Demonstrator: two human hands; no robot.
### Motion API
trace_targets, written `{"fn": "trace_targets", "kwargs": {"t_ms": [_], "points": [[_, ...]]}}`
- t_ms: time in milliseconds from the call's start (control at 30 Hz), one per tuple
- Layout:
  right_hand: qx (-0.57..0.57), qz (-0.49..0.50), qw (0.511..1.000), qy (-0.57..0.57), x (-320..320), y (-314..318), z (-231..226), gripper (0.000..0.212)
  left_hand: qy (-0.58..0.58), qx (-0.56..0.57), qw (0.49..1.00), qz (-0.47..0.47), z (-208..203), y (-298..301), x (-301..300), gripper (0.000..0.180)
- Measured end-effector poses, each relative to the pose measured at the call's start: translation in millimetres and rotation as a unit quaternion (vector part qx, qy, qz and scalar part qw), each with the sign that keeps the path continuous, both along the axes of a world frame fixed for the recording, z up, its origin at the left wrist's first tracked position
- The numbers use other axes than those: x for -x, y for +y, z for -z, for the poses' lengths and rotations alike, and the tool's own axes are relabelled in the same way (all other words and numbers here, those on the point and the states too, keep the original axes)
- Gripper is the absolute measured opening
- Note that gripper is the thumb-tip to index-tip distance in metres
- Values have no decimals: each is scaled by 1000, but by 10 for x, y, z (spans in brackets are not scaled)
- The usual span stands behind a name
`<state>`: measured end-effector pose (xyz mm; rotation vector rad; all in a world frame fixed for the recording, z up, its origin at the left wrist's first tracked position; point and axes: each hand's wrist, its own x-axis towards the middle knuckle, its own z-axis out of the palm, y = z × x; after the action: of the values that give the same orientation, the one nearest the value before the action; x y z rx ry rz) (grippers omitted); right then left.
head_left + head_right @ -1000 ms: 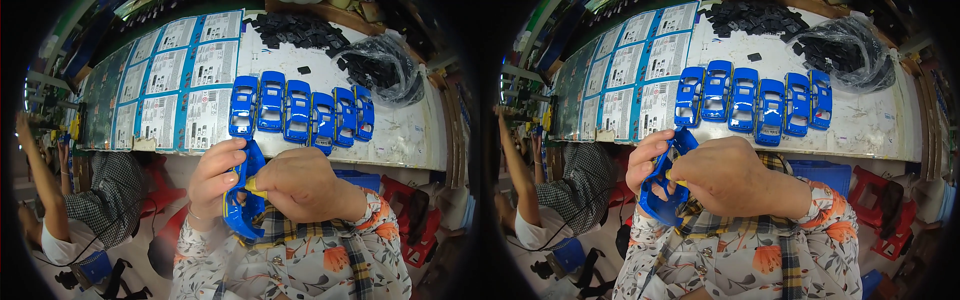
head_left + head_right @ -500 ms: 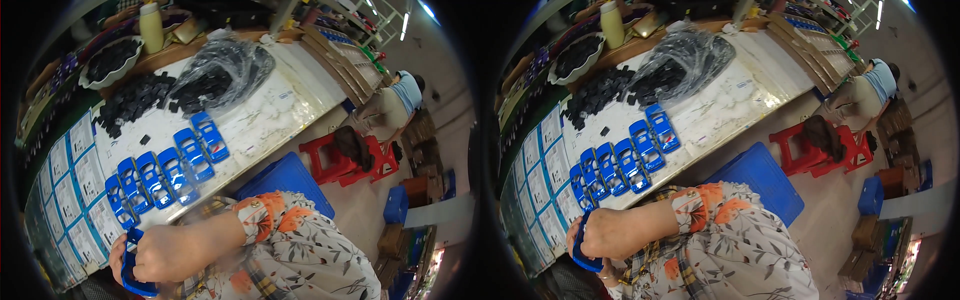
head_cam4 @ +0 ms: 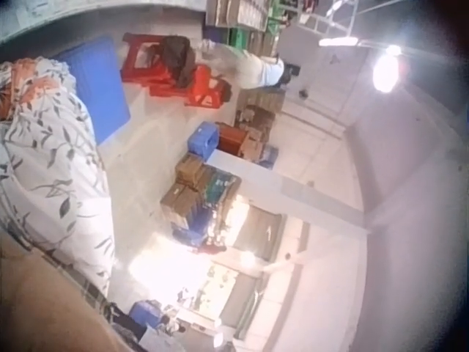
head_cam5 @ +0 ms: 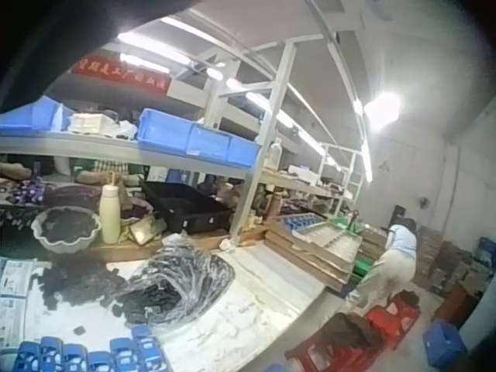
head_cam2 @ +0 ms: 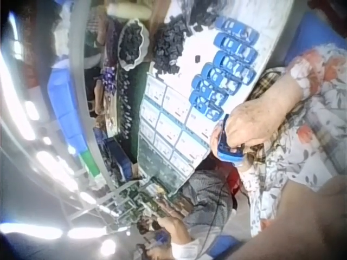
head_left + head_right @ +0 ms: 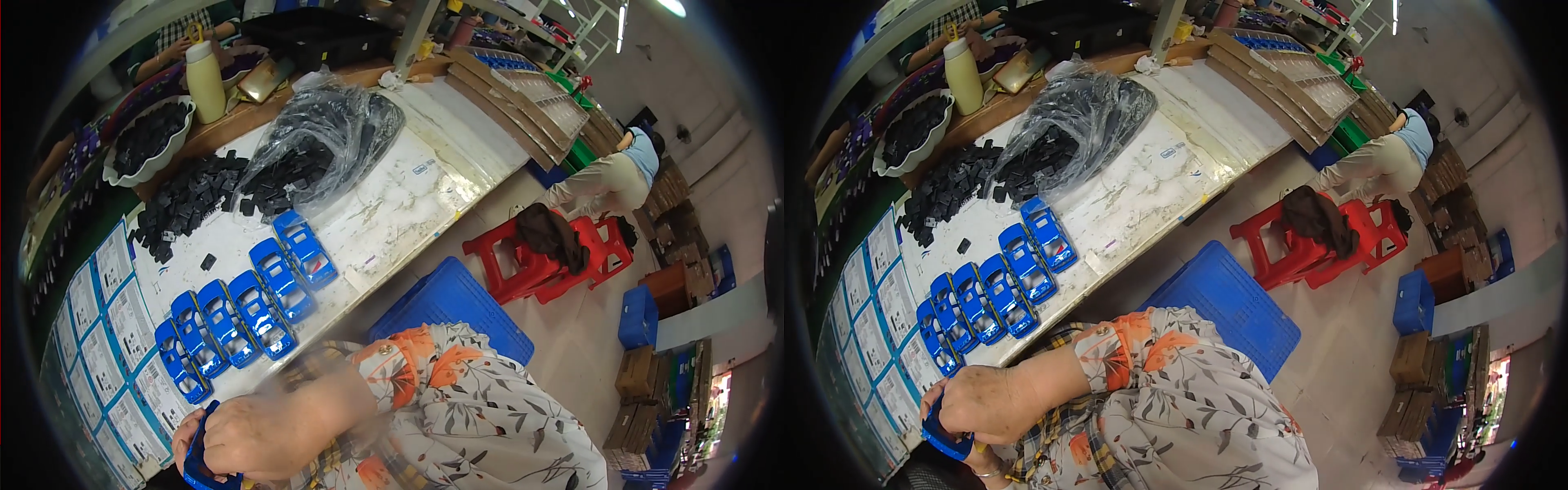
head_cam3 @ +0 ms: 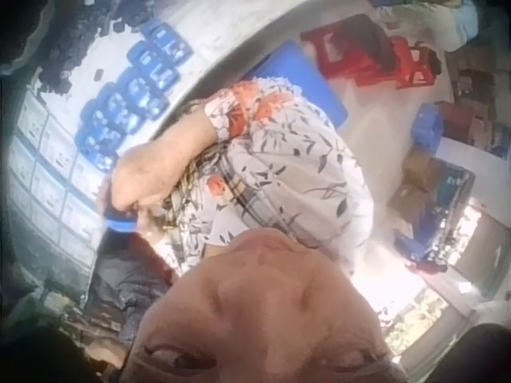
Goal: The person assembles toy cars by inserting plastic components into toy car shells by hand and arranging the car bodies on the table.
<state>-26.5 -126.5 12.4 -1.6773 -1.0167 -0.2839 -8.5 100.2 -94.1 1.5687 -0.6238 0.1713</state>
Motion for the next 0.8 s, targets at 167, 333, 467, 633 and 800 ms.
{"fn": "trace_targets", "kwargs": {"t_ms": [167, 333, 467, 633, 800], "points": [[-48, -10, 999, -19, -14, 21, -1, 9, 9, -44, 996, -82, -126, -114, 190, 88], [49, -32, 998, 36, -85, -140, -35, 14, -9, 8, 997, -71, -467, -605, 263, 73], [93, -18, 974, 205, -148, -237, -38, 20, 112, 37, 993, -4, -623, -705, 283, 80], [-32, -43, 863, 502, -175, -232, 45, 13, 130, -15, 991, -21, -624, -676, 289, 84], [-59, -67, 827, 555, -131, -202, 58, 17, 140, -13, 990, 15, -610, -649, 270, 86]]}}
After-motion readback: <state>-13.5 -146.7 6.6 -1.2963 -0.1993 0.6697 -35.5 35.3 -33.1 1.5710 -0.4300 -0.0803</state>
